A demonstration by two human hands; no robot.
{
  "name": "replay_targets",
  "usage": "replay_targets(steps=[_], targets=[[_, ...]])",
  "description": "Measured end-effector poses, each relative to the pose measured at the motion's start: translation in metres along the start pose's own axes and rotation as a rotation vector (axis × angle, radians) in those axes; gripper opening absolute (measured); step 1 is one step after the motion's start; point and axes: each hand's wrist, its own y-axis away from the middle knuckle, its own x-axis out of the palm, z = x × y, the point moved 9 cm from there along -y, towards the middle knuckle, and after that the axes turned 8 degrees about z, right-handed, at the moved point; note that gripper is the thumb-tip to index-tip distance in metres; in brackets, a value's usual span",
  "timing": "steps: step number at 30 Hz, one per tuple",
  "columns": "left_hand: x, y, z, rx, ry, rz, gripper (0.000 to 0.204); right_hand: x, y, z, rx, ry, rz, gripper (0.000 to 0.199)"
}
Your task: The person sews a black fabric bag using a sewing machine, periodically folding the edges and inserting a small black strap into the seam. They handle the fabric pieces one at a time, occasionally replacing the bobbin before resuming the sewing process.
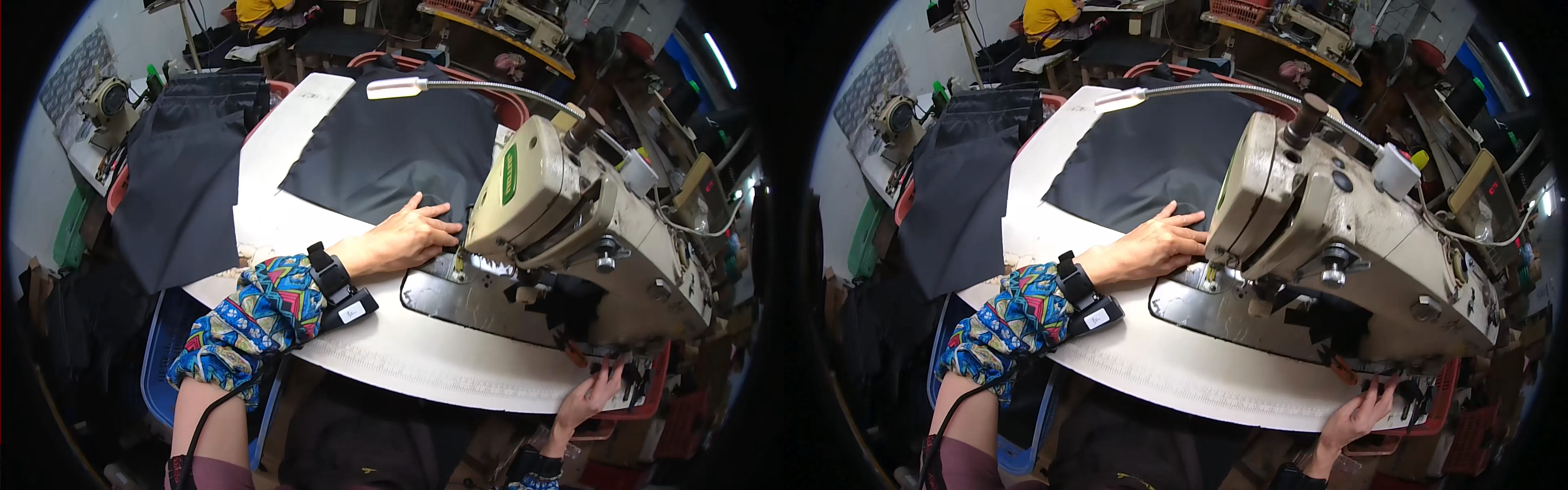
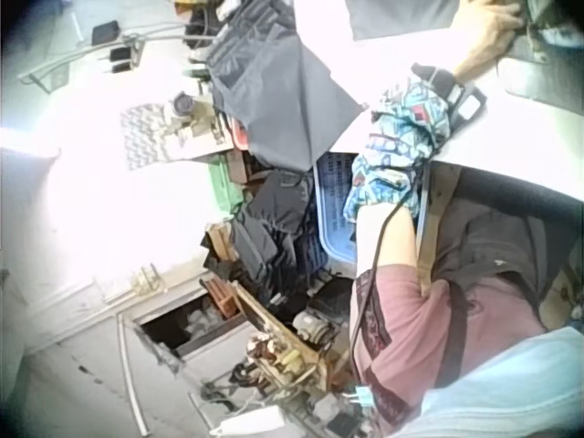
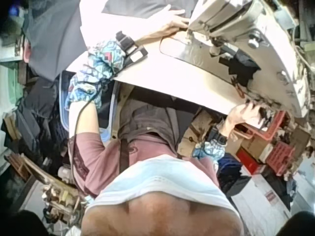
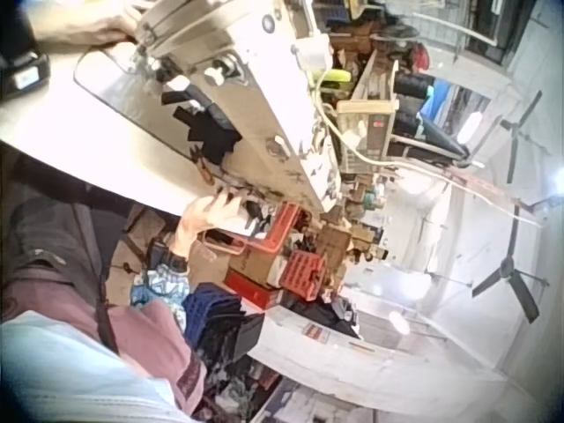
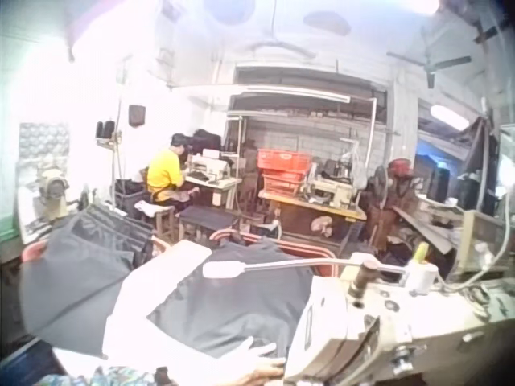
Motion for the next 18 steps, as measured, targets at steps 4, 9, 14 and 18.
replay_targets(steps=[4, 9, 14, 18], targets=[[-0.039, 0.000, 0.049, -0.105, -0.008, -0.058, 0.024, 0.014, 0.002, 0.003, -0.052, -0.017, 0.116, 0.040], [-0.084, 0.059, 0.057, -0.245, -0.352, -0.203, 0.040, 0.014, 0.006, -0.006, -0.065, -0.031, 0.145, 0.039], [-0.138, 0.275, 0.090, -1.056, -0.717, -0.392, 0.047, -0.004, 0.010, -0.004, -0.166, 0.041, 0.075, 0.035], [-0.088, 0.302, 0.077, -0.960, -0.341, -0.231, 0.052, 0.010, 0.017, 0.032, -0.312, -0.074, 0.147, 0.041]])
